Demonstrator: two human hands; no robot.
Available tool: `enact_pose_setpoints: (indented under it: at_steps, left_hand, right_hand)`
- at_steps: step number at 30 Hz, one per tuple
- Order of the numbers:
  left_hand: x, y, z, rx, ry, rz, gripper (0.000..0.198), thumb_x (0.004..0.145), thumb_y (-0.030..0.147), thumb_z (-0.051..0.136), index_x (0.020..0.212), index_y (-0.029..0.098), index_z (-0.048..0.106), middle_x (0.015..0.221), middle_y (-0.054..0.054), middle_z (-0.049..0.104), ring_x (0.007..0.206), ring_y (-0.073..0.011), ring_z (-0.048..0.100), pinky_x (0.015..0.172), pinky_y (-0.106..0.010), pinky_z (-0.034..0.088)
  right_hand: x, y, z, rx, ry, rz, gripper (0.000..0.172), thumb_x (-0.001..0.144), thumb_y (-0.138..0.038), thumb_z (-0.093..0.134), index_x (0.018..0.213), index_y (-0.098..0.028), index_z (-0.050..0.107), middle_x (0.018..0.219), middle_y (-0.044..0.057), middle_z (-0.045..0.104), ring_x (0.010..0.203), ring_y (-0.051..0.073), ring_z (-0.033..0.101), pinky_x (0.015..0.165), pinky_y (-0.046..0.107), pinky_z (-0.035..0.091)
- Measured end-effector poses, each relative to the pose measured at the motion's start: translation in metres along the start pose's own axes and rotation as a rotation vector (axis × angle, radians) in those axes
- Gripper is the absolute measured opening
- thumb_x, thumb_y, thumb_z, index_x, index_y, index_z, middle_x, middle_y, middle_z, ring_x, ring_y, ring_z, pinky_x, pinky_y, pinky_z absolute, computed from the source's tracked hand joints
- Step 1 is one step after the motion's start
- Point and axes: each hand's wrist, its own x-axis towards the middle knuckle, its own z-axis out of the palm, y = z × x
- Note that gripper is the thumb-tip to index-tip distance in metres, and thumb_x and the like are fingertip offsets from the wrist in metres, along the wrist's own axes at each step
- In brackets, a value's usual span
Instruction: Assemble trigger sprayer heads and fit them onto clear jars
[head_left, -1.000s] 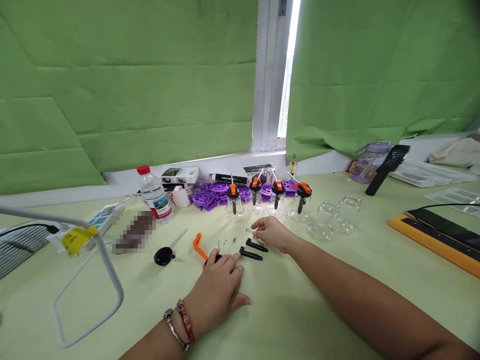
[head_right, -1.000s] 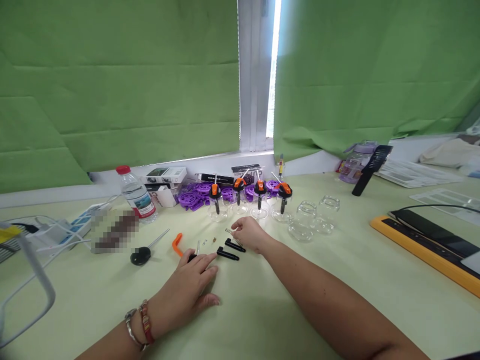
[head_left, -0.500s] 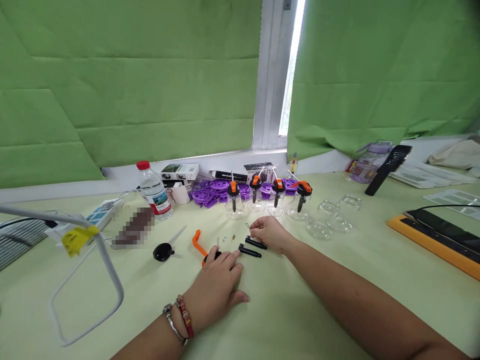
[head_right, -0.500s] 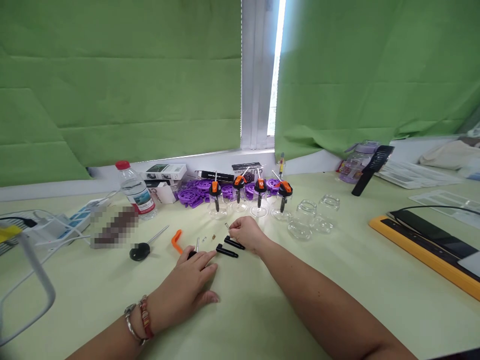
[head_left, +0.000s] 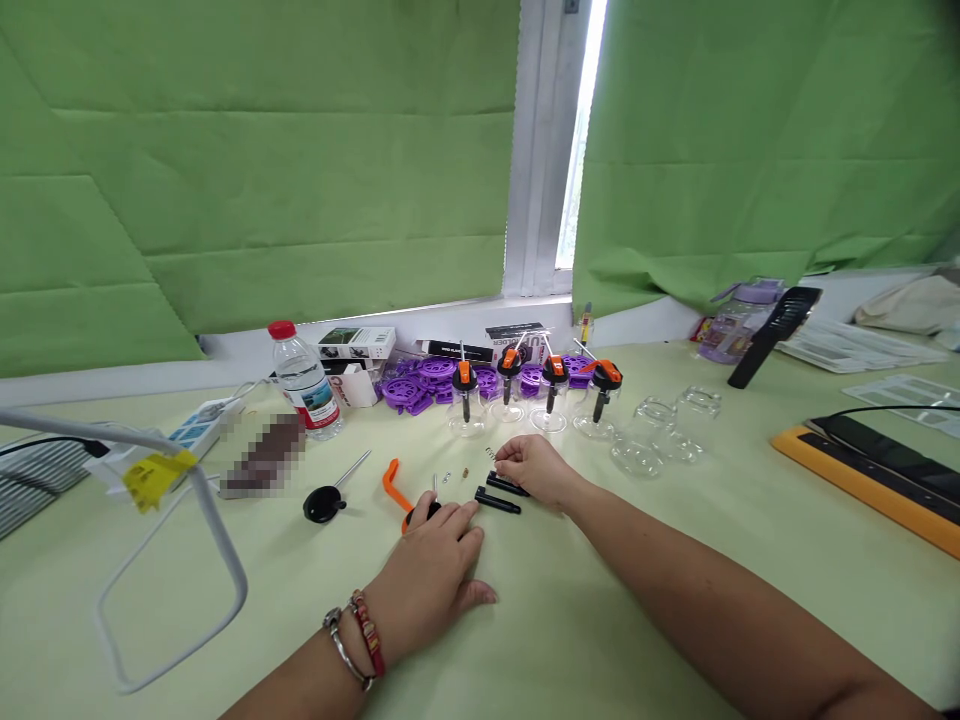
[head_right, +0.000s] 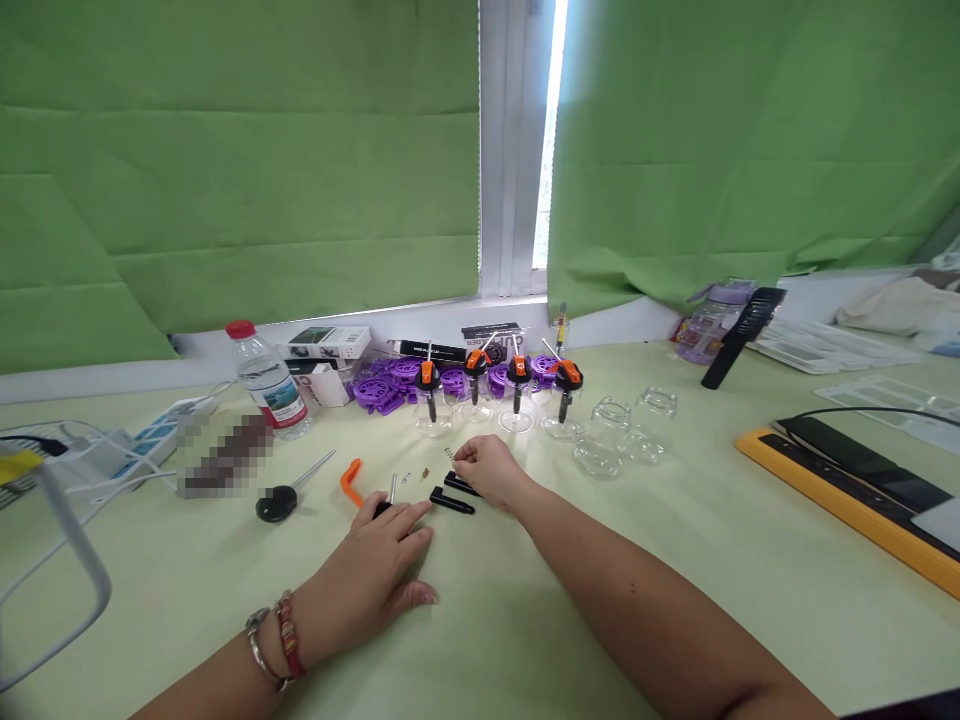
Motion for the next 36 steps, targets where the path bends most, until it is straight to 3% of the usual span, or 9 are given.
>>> enact_pose_setpoints:
  at_steps: [7,19,29,33,36]
  left_hand:
    - [0.000,0.001,-0.001,0.001,-0.014,-0.004,0.038,0.080,0.052,0.060,0.102,0.021,0.058,0.133,-0.012,0.053,0.117,-0.0302,0.051,0.105,-0.060,0.023]
    - [0.000,0.001,-0.002,0.004,-0.008,0.000,0.039,0.080,0.052,0.061,0.102,0.021,0.059,0.134,-0.012,0.053,0.117,-0.0298,0.051,0.105,-0.058,0.024]
    - [0.000,0.002,-0.001,0.012,-0.008,0.003,0.037,0.081,0.052,0.060,0.100,0.021,0.059,0.132,-0.013,0.054,0.116,-0.0300,0.052,0.104,-0.058,0.025]
    - [0.000,0.001,-0.002,-0.002,-0.006,0.003,0.038,0.081,0.051,0.060,0.103,0.021,0.059,0.132,-0.014,0.054,0.117,-0.0305,0.051,0.104,-0.059,0.024]
    - [0.000,0.001,-0.002,-0.011,0.017,0.006,0.037,0.080,0.051,0.060,0.101,0.021,0.059,0.132,-0.014,0.054,0.116,-0.0307,0.052,0.104,-0.059,0.024]
  right_hand:
    - [-0.002,0.002,0.000,0.040,0.022,-0.043,0.018,0.072,-0.021,0.062,0.088,-0.014,0.066,0.076,0.004,0.067,0.068,0.014,0.060,0.061,0.024,0.046]
    - [-0.003,0.002,0.001,0.103,0.049,-0.049,0.012,0.069,-0.024,0.061,0.077,-0.016,0.061,0.068,-0.001,0.060,0.059,0.011,0.051,0.055,0.023,0.040]
    - [-0.007,-0.002,-0.001,0.180,0.033,-0.027,0.012,0.070,-0.024,0.062,0.079,-0.015,0.060,0.070,0.000,0.062,0.062,0.011,0.056,0.057,0.022,0.043]
    - [-0.006,-0.006,-0.015,-0.062,0.093,-0.003,0.014,0.077,-0.024,0.057,0.087,-0.015,0.061,0.077,0.003,0.067,0.067,0.012,0.061,0.058,0.021,0.044]
    - [-0.003,-0.003,-0.031,-0.321,0.138,0.035,0.009,0.072,-0.021,0.063,0.079,-0.016,0.065,0.075,0.006,0.068,0.067,0.015,0.060,0.056,0.023,0.041]
